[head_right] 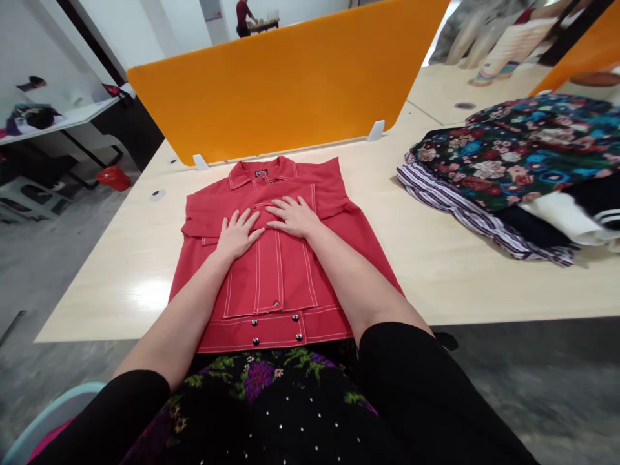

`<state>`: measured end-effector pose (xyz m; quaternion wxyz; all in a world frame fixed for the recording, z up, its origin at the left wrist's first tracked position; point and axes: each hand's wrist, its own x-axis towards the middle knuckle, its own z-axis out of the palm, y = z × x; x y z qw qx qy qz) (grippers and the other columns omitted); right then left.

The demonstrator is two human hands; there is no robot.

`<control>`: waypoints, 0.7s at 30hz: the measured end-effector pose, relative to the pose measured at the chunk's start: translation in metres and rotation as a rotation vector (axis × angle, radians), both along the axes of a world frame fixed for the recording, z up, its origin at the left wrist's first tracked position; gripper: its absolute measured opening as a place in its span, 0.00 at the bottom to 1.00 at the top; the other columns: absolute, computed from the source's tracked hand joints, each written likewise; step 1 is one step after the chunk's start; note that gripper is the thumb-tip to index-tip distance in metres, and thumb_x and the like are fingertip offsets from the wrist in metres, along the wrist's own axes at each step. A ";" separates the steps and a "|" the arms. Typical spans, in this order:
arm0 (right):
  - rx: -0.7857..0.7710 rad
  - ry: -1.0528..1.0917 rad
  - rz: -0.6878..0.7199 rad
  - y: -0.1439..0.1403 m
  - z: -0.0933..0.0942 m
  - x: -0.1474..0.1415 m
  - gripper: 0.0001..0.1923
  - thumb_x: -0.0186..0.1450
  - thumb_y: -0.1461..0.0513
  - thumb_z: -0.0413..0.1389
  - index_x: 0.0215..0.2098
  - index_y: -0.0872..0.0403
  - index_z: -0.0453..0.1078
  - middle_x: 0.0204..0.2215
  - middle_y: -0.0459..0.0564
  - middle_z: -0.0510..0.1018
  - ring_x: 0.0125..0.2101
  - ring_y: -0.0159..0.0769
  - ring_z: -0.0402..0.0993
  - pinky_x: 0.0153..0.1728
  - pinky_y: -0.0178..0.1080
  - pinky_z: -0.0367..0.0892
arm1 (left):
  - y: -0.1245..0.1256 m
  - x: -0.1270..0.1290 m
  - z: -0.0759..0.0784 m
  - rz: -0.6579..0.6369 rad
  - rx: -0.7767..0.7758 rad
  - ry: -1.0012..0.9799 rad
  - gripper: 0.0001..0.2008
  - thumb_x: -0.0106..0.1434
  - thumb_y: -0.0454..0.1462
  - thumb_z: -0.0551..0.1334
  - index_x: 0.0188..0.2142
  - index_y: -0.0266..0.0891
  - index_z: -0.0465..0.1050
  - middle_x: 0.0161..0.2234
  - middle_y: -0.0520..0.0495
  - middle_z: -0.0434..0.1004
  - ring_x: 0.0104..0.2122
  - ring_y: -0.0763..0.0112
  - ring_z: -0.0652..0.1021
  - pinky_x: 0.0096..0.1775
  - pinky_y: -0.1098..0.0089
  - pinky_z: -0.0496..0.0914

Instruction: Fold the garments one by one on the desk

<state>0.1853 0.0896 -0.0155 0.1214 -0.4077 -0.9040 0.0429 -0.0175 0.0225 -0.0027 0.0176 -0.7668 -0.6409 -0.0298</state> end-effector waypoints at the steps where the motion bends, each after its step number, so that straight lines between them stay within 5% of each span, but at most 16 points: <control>1: 0.005 0.002 -0.009 0.001 0.000 0.000 0.32 0.68 0.42 0.39 0.65 0.44 0.56 0.65 0.48 0.57 0.64 0.51 0.50 0.61 0.60 0.45 | -0.003 0.004 -0.001 0.030 0.008 0.005 0.31 0.68 0.53 0.45 0.67 0.47 0.51 0.68 0.48 0.49 0.66 0.50 0.50 0.62 0.43 0.47; 4: 0.012 0.010 -0.035 0.003 -0.001 0.000 0.32 0.68 0.43 0.39 0.65 0.45 0.56 0.65 0.49 0.58 0.63 0.51 0.50 0.60 0.59 0.47 | -0.021 0.014 0.000 0.029 -0.017 0.008 0.30 0.69 0.50 0.45 0.67 0.41 0.50 0.68 0.43 0.47 0.66 0.50 0.50 0.63 0.44 0.46; 10: 0.011 0.053 -0.037 0.003 0.000 0.001 0.30 0.69 0.45 0.40 0.64 0.47 0.59 0.64 0.50 0.60 0.63 0.48 0.52 0.61 0.57 0.47 | -0.104 0.006 0.009 -0.294 -0.172 -0.143 0.28 0.69 0.47 0.50 0.65 0.39 0.55 0.67 0.39 0.49 0.67 0.56 0.49 0.64 0.47 0.47; 15: -0.001 0.057 -0.044 0.003 0.001 0.002 0.29 0.69 0.46 0.39 0.63 0.46 0.60 0.64 0.49 0.60 0.63 0.48 0.52 0.61 0.56 0.47 | -0.168 -0.010 0.014 -0.378 -0.068 -0.546 0.14 0.70 0.41 0.51 0.49 0.43 0.72 0.51 0.43 0.75 0.52 0.66 0.73 0.53 0.60 0.68; 21: -0.020 0.078 -0.043 0.004 0.001 0.002 0.29 0.69 0.46 0.39 0.63 0.46 0.60 0.64 0.49 0.60 0.63 0.48 0.52 0.60 0.56 0.47 | -0.175 0.003 0.013 -0.430 0.005 -0.445 0.12 0.67 0.42 0.56 0.43 0.39 0.73 0.37 0.43 0.75 0.37 0.65 0.73 0.39 0.65 0.71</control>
